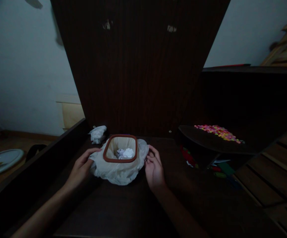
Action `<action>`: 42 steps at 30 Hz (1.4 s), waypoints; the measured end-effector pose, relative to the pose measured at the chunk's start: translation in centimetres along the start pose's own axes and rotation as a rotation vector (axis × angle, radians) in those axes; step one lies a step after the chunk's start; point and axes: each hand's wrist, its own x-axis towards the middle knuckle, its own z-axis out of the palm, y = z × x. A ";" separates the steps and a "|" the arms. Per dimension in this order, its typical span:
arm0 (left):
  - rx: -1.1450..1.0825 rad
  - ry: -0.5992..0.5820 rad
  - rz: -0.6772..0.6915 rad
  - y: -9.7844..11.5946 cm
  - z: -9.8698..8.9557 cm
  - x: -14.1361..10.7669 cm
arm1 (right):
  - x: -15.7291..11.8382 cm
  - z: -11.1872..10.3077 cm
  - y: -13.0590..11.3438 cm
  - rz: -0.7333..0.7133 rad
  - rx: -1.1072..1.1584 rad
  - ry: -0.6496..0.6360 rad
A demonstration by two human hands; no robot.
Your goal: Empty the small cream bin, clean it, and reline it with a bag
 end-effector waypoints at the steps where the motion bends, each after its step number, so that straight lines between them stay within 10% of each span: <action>1: -0.035 0.007 -0.017 -0.2 0.2 0.1 | -0.2 0.1 0.1 -0.031 -0.038 -0.036; 8: -0.103 -0.165 0.064 -0.4 0.3 -1.5 | -1.9 0.8 1.8 -0.109 -0.288 -0.219; 22: 0.271 -0.138 0.327 -1.1 2.4 -0.3 | 0.4 4.3 4.0 -0.124 -0.189 0.199; 42: -0.536 0.134 0.043 -3.8 8.0 3.6 | 4.5 6.5 3.6 0.106 0.079 0.229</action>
